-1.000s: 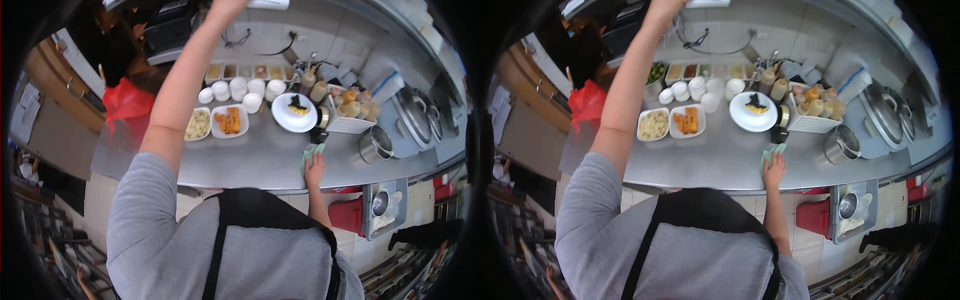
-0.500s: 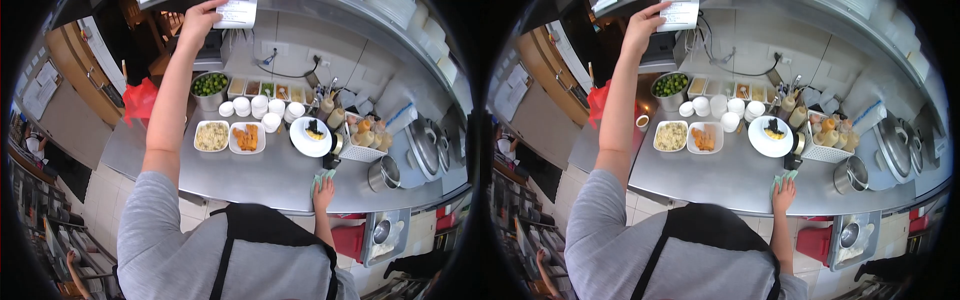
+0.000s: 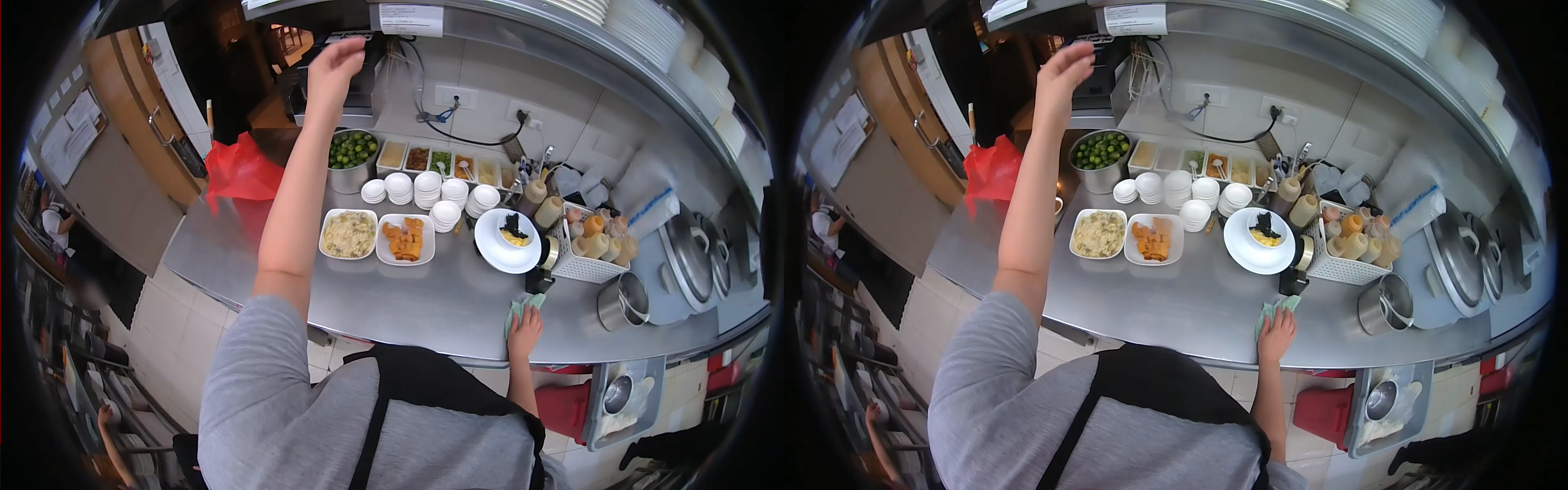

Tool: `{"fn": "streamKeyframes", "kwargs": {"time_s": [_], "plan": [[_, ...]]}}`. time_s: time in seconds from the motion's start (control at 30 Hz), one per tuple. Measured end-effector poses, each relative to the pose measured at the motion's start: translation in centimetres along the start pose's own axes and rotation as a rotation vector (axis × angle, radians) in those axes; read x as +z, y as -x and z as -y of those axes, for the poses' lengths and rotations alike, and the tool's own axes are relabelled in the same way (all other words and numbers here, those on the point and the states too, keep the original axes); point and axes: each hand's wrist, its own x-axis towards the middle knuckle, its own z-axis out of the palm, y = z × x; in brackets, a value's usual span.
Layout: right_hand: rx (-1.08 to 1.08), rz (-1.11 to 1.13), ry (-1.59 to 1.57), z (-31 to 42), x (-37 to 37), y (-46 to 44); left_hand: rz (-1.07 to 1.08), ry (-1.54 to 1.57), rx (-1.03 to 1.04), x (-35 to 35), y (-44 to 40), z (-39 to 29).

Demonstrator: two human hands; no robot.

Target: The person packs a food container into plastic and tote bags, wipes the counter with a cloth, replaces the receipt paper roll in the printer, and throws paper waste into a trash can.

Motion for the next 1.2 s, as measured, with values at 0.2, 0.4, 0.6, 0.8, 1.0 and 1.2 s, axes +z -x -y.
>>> {"fn": "streamKeyframes", "kwargs": {"time_s": [0.2, 0.4, 0.6, 0.8, 1.0, 1.2], "plan": [[-0.004, 0.117, -0.014, 0.5, 0.2, 0.4, -0.021, -0.151, -0.413, -7.9, 8.9, 6.7], [-0.264, 0.261, -0.113, 7.7, 0.6, 2.8, -0.291, -0.545, -0.653, -20.3, 21.3, 13.9], [-0.448, 0.381, -0.226, 15.0, 3.3, -0.9, -0.188, -0.721, -0.952, -22.0, 33.2, 16.2], [-0.562, 0.354, -0.254, 17.1, 7.8, -5.4, -0.006, -0.698, -0.869, -16.0, 38.3, 9.7], [-0.621, 0.265, -0.636, 20.4, 2.8, -4.5, -0.217, -0.791, -1.023, -18.0, 48.8, 1.5], [-0.967, 0.796, -1.263, 34.5, -1.9, 3.5, -0.513, -1.071, -1.380, -22.6, 63.7, -4.8]]}}
